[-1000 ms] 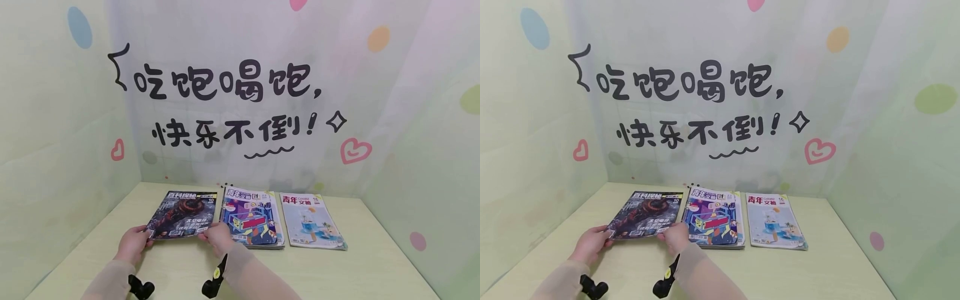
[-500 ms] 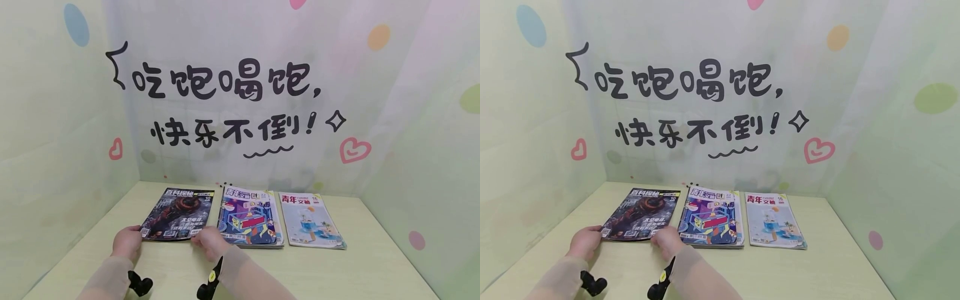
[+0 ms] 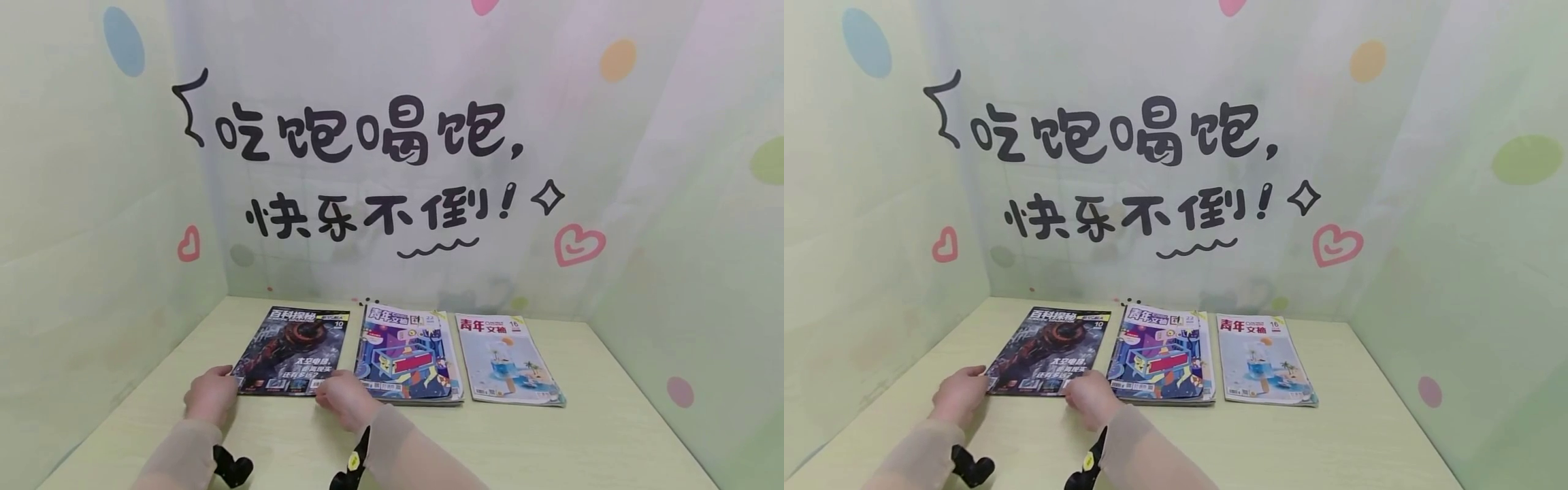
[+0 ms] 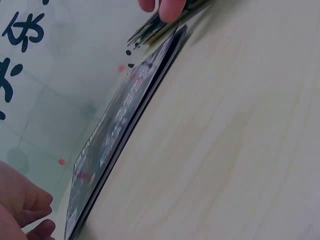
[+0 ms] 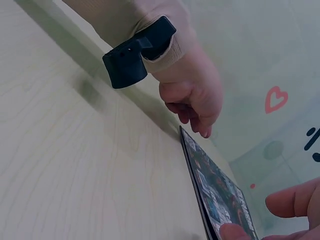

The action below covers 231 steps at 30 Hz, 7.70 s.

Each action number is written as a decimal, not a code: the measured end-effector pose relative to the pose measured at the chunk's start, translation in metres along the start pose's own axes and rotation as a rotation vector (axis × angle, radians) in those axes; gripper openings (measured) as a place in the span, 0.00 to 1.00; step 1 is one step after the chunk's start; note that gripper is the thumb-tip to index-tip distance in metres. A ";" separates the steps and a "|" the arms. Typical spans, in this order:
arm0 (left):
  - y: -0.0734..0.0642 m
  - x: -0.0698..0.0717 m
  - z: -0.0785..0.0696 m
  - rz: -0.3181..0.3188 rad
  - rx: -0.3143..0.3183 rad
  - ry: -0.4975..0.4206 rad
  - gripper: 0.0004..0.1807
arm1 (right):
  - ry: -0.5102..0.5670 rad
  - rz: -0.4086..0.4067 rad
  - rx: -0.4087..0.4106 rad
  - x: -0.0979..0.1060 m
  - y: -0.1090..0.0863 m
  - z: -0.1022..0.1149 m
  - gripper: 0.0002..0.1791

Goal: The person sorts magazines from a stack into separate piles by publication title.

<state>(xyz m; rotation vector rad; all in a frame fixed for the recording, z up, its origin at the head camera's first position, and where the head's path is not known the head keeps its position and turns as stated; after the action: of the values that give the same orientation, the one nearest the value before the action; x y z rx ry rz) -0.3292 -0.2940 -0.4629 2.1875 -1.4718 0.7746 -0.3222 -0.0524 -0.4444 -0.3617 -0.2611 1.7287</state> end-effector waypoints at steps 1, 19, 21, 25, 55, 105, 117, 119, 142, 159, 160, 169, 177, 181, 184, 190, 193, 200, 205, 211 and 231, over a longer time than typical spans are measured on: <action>-0.001 -0.002 -0.003 -0.010 -0.016 -0.011 0.28 | -0.014 0.007 0.002 0.003 -0.002 0.001 0.35; -0.046 -0.073 -0.086 0.074 -0.282 -0.169 0.20 | -0.195 -0.003 0.187 0.097 -0.022 0.016 0.26; -0.050 -0.083 -0.091 0.082 -0.293 -0.181 0.19 | -0.191 -0.021 0.196 0.109 -0.023 0.016 0.26; -0.058 -0.099 -0.099 0.084 -0.307 -0.222 0.18 | -0.172 -0.075 0.220 0.134 -0.025 0.017 0.27; -0.085 -0.159 -0.104 0.072 -0.329 -0.237 0.26 | -0.424 -0.586 0.338 0.203 -0.019 -0.031 0.20; -0.096 -0.156 -0.092 0.124 -0.179 -0.486 0.26 | -0.228 -0.512 0.212 0.200 -0.039 -0.041 0.21; -0.099 -0.156 -0.094 0.169 -0.202 -0.457 0.27 | -0.167 -0.458 0.185 0.199 -0.041 -0.043 0.25; -0.098 -0.156 -0.094 0.196 -0.216 -0.460 0.28 | -0.186 -0.449 0.191 0.200 -0.039 -0.043 0.26; -0.098 -0.149 -0.090 0.431 -0.183 -0.661 0.39 | -0.093 -0.269 0.152 0.197 -0.043 -0.042 0.33; -0.117 -0.173 -0.116 0.433 -0.178 -0.743 0.37 | 0.087 -0.368 0.191 0.228 -0.053 -0.038 0.31; -0.118 -0.176 -0.119 0.437 -0.175 -0.739 0.37 | 0.093 -0.372 0.194 0.233 -0.054 -0.037 0.31; -0.130 -0.210 -0.153 0.480 -0.187 -0.711 0.33 | 0.098 -0.415 0.208 0.285 -0.065 -0.038 0.31; -0.140 -0.233 -0.184 0.536 -0.227 -0.728 0.24 | 0.070 -0.421 0.212 0.336 -0.077 -0.034 0.31; -0.148 -0.243 -0.201 0.565 -0.234 -0.728 0.24 | 0.052 -0.416 0.185 0.356 -0.083 -0.028 0.31; -0.152 -0.250 -0.212 0.569 -0.222 -0.719 0.25 | 0.048 -0.398 0.182 0.368 -0.085 -0.025 0.31; -0.156 -0.259 -0.224 0.573 -0.185 -0.692 0.22 | 0.057 -0.372 0.180 0.380 -0.084 -0.023 0.32; -0.157 -0.262 -0.225 0.559 -0.179 -0.675 0.21 | 0.043 -0.360 0.170 0.383 -0.081 -0.023 0.32; -0.159 -0.268 -0.227 0.549 -0.176 -0.689 0.22 | 0.012 -0.380 0.160 0.391 -0.075 -0.020 0.30; -0.162 -0.272 -0.228 0.563 -0.143 -0.687 0.18 | -0.047 -0.452 0.130 0.396 -0.073 -0.020 0.29; -0.164 -0.278 -0.227 0.581 -0.107 -0.702 0.19 | -0.180 -0.606 0.050 0.401 -0.071 -0.023 0.27; -0.155 -0.242 -0.200 0.672 -0.180 -0.501 0.13 | -0.603 -0.653 0.188 0.348 -0.083 0.003 0.25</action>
<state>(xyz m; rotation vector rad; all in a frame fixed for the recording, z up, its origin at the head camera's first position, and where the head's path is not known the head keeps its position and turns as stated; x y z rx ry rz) -0.3017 0.0554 -0.4657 1.8175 -2.4796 0.2458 -0.3046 0.3052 -0.4446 0.3687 -0.5749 1.1573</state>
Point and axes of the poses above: each hand's wrist, its own y-axis towards the middle knuckle, its own x-axis out of the back of the hand, z = x × y, the point moved 3 cm from there along y, towards the middle knuckle, and after that the axes turned 6 degrees about -x, right-handed, at the moved point
